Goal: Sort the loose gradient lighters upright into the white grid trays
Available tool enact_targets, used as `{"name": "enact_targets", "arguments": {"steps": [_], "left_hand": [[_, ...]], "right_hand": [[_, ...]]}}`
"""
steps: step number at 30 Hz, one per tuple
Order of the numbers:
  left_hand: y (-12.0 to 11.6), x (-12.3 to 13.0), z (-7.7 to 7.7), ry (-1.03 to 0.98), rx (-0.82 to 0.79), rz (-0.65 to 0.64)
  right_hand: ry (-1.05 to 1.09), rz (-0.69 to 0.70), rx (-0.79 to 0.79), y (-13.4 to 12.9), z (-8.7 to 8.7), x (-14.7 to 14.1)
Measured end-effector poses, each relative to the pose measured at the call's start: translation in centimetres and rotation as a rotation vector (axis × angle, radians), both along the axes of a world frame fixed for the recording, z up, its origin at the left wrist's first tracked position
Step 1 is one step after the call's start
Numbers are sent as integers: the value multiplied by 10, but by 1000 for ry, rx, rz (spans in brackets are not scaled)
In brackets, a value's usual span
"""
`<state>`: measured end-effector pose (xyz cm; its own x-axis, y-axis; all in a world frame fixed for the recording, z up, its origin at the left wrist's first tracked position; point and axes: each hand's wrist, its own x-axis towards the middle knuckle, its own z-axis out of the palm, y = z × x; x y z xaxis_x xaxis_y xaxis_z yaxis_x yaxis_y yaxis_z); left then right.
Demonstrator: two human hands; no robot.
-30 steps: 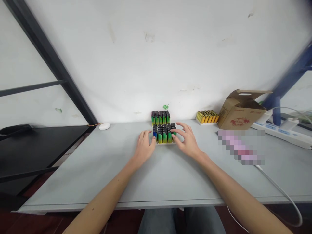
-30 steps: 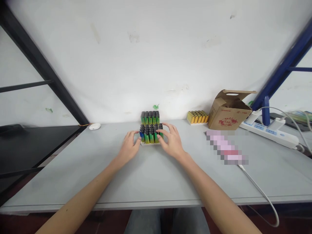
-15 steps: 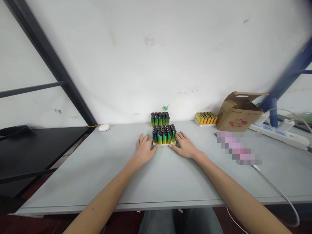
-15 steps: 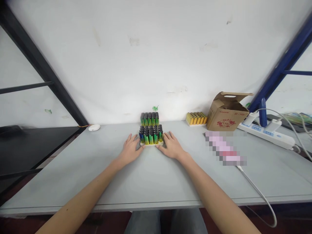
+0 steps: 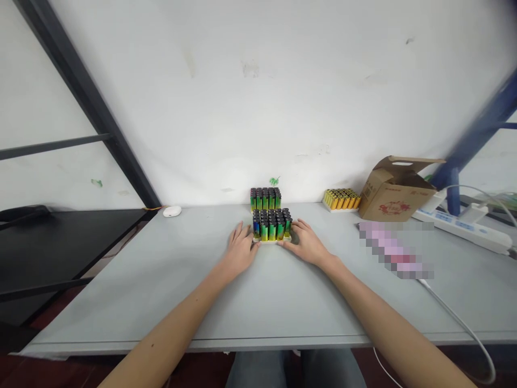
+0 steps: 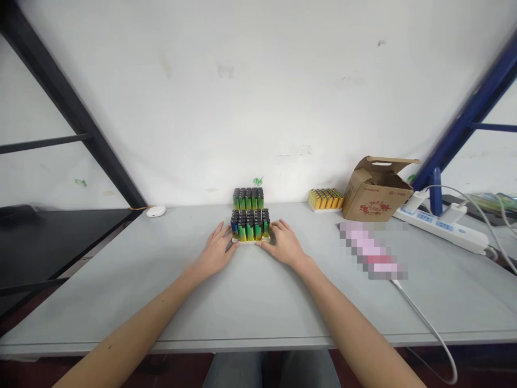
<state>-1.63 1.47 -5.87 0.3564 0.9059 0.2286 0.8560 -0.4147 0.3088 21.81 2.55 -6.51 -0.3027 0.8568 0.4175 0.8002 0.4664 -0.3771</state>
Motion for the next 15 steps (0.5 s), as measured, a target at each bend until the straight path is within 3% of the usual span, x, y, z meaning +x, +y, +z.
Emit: {"name": "enact_targets", "arguments": {"steps": [6, 12, 15], "left_hand": [[-1, 13, 3, -29, -49, -70], [18, 42, 11, -6, -5, -146], [26, 58, 11, -16, 28, -73]], "right_hand": [[-29, -190, 69, 5, 1, 16], [-54, -304, 17, 15, 4, 44], [-49, -392, -30, 16, 7, 49]]}}
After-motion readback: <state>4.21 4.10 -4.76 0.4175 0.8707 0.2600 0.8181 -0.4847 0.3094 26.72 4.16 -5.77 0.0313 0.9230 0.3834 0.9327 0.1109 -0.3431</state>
